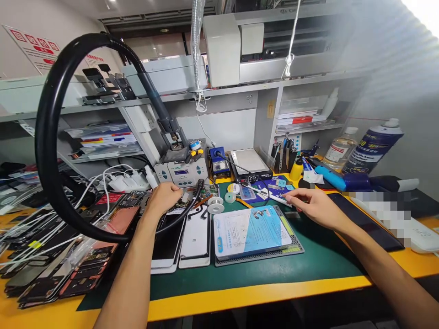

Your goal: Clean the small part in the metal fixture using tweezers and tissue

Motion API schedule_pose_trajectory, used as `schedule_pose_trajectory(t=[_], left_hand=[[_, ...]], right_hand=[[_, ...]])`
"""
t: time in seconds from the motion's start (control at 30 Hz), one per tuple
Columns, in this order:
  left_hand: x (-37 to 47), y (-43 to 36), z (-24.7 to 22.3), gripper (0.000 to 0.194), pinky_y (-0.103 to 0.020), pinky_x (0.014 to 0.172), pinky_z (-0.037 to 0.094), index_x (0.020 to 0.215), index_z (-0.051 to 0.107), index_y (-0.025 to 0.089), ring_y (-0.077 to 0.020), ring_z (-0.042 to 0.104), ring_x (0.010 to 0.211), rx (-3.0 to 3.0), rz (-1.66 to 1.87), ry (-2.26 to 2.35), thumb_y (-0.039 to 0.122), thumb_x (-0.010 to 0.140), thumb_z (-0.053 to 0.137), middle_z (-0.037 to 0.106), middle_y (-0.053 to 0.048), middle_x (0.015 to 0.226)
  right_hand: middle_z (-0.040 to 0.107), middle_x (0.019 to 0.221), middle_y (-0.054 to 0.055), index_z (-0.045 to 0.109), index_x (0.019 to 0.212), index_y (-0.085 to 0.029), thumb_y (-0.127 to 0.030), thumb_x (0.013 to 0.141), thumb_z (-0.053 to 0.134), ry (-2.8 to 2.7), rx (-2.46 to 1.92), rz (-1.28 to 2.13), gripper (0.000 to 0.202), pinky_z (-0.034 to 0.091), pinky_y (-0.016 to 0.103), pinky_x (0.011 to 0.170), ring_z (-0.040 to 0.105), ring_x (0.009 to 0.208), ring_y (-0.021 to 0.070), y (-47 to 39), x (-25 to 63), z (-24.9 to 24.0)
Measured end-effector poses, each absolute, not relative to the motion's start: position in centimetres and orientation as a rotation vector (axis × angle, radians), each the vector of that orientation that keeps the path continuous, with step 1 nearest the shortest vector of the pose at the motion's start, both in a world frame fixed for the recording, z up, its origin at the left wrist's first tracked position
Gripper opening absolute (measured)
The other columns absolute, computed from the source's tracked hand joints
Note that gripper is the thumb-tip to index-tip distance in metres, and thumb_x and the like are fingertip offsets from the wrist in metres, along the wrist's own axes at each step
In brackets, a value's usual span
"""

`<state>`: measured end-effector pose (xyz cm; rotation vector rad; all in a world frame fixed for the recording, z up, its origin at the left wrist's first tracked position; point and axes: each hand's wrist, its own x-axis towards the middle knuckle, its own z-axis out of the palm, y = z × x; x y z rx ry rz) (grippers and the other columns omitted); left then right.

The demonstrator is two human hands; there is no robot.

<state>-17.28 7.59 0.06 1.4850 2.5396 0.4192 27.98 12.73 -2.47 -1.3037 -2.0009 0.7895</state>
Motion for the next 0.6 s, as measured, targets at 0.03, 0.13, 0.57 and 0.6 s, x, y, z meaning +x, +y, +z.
schedule_pose_trajectory(t=[0.03, 0.13, 0.57, 0.6], left_hand=[[-17.2, 7.6, 0.0, 0.031, -0.041, 0.084, 0.059, 0.118, 0.066, 0.017, -0.0224, 0.068, 0.099, 1.493, 0.415, 2.531, 0.039, 0.096, 0.064, 0.068, -0.007, 0.117], [-16.7, 7.9, -0.3, 0.031, -0.042, 0.086, 0.058, 0.119, 0.066, 0.018, -0.0229, 0.068, 0.101, 1.502, 0.407, 2.552, 0.039, 0.096, 0.064, 0.068, -0.008, 0.119], [-15.1, 9.2, -1.4, 0.032, -0.045, 0.090, 0.057, 0.122, 0.064, 0.019, -0.0234, 0.067, 0.106, 1.559, 0.458, 2.636, 0.038, 0.096, 0.064, 0.066, -0.009, 0.124], [-15.0, 9.0, -1.2, 0.032, -0.045, 0.090, 0.057, 0.122, 0.064, 0.019, -0.0235, 0.067, 0.106, 1.563, 0.484, 2.637, 0.038, 0.096, 0.064, 0.066, -0.009, 0.124]], right_hand=[[0.072, 0.073, 0.007, 0.079, 0.089, -0.017, -0.064, 0.083, 0.063, -2.006, -1.305, 0.793, 0.050, 0.043, 0.031, 0.056, 0.058, 0.060, 0.0203, 12.7, 27.9, -2.5], [0.073, 0.074, 0.008, 0.080, 0.088, -0.017, -0.065, 0.081, 0.064, -2.014, -1.308, 0.804, 0.051, 0.043, 0.031, 0.056, 0.057, 0.059, 0.0197, 12.6, 27.8, -2.4], [0.077, 0.085, 0.010, 0.080, 0.086, -0.016, -0.068, 0.079, 0.067, -1.996, -1.296, 0.853, 0.053, 0.047, 0.032, 0.055, 0.056, 0.057, 0.0180, 12.6, 27.5, -2.4], [0.077, 0.085, 0.011, 0.080, 0.085, -0.017, -0.068, 0.079, 0.067, -1.994, -1.295, 0.855, 0.053, 0.048, 0.032, 0.055, 0.056, 0.057, 0.0183, 12.6, 27.5, -2.5]])
